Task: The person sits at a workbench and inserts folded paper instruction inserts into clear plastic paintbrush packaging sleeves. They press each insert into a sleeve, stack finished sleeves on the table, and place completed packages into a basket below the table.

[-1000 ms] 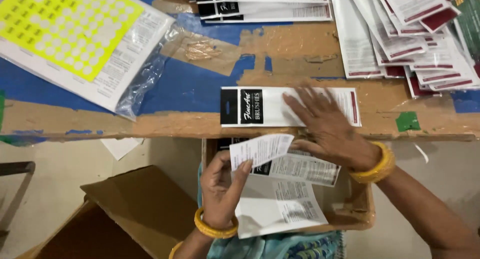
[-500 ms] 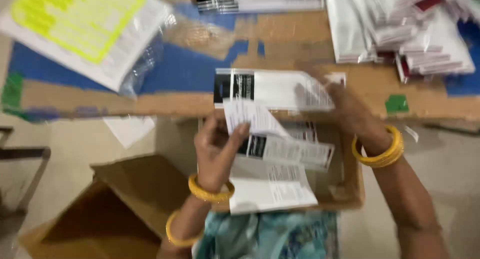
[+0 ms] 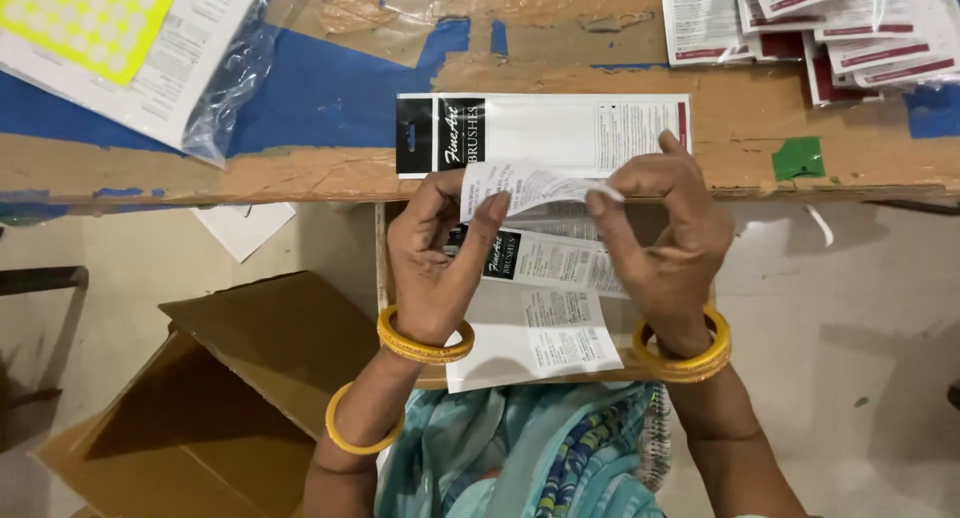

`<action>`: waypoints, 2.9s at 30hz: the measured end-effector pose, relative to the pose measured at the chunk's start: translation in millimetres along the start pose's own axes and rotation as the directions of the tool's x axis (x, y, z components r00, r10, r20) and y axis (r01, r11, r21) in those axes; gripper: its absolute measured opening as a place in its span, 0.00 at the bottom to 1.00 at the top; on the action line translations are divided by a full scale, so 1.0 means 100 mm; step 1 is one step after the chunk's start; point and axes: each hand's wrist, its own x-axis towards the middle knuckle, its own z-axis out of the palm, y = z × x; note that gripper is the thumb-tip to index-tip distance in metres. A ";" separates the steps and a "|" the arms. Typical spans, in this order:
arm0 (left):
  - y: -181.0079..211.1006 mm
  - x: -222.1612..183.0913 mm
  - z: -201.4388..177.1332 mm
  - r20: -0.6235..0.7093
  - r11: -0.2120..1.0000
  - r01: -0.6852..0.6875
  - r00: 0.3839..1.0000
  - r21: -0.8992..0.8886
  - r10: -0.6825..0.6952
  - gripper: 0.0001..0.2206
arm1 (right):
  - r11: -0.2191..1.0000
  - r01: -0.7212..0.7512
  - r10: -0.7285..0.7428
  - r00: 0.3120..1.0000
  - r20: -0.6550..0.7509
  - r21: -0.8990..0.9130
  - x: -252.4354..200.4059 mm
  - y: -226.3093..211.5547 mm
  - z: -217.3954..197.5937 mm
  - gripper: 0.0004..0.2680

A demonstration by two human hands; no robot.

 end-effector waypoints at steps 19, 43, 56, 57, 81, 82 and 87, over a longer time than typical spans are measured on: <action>-0.15 0.38 0.01 -0.024 0.979 -0.118 0.992 0.164 0.124 0.16 | 0.931 -0.282 0.285 0.958 0.022 0.233 0.19 0.34 -0.04 0.06; -0.51 0.64 -0.12 0.008 0.896 -0.116 0.992 0.429 0.125 0.29 | 0.987 -0.092 0.105 0.990 0.094 -0.134 0.36 0.66 0.12 0.06; -0.53 0.64 -0.09 -0.047 0.899 -0.105 0.989 0.426 0.138 0.28 | 0.969 -0.225 0.232 0.970 0.065 -0.099 0.44 0.55 0.15 0.08; -0.56 0.64 -0.10 -0.035 0.891 -0.140 0.985 0.433 0.172 0.28 | 0.972 -0.194 0.206 0.975 0.080 -0.134 0.40 0.60 0.13 0.08; -0.60 0.62 -0.13 0.012 0.799 -0.220 0.966 0.560 0.258 0.28 | 0.964 -0.095 0.123 0.988 0.097 -0.250 0.32 0.71 0.16 0.09; -0.57 0.63 -0.12 0.024 0.764 -0.247 0.957 0.597 0.290 0.28 | 0.955 -0.112 0.141 0.986 0.091 -0.273 0.32 0.68 0.18 0.09; -0.53 0.57 -0.09 0.007 0.702 -0.227 0.954 0.675 0.301 0.31 | 0.897 0.025 0.024 0.994 0.105 -0.442 0.24 0.82 0.15 0.14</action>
